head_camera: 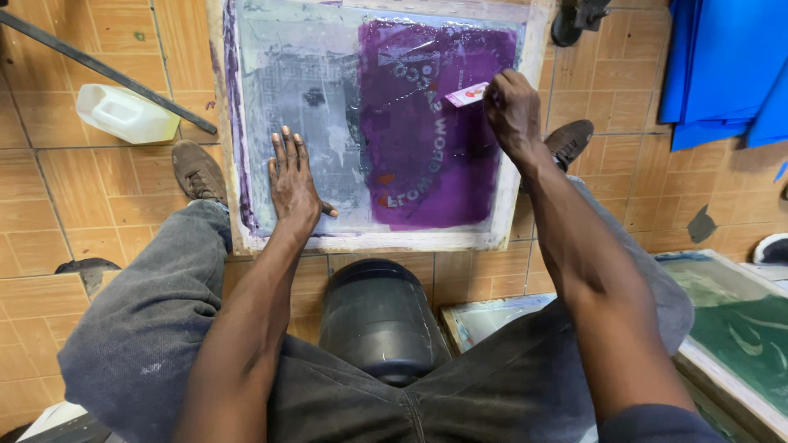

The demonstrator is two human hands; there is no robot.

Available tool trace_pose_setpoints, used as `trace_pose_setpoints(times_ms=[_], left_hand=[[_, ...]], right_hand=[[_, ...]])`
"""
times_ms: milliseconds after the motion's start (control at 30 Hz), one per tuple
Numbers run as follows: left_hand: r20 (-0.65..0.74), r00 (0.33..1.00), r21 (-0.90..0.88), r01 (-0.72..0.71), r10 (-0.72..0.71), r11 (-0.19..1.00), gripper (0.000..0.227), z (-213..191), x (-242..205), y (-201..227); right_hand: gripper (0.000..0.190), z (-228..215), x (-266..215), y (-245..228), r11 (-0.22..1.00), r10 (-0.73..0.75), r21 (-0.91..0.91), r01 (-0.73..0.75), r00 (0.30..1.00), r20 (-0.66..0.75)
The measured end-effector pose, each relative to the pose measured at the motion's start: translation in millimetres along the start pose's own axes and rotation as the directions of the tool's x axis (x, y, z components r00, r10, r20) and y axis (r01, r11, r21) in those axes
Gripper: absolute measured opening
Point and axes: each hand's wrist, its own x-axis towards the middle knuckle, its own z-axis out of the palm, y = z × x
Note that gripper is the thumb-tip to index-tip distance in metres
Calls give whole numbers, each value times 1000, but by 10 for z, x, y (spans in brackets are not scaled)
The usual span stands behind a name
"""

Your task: The person pours a liquid onto a screen printing frame and uses a small card to spread the liquid across the screen surface. The person then sets the card aside and continues to spread the liquid with their hand.

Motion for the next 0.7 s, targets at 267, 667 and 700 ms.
trace_pose_setpoints(times_ms=[267,667,700], left_hand=[[93,995,68,21,-27,997,209,220,139,-78],[-16,1000,47,-4,5,999,188,62,16,-6],[-15,1000,45,-9,10,999,188,52,12,0]], right_hand=[[24,-51,-104,-388,994,108,-10,-107,986,129],[15,-110,-1015,-255,983,174,-105,-150,945,278],[15,-183,-1050,-328,982,178,-110,-153,944,278]])
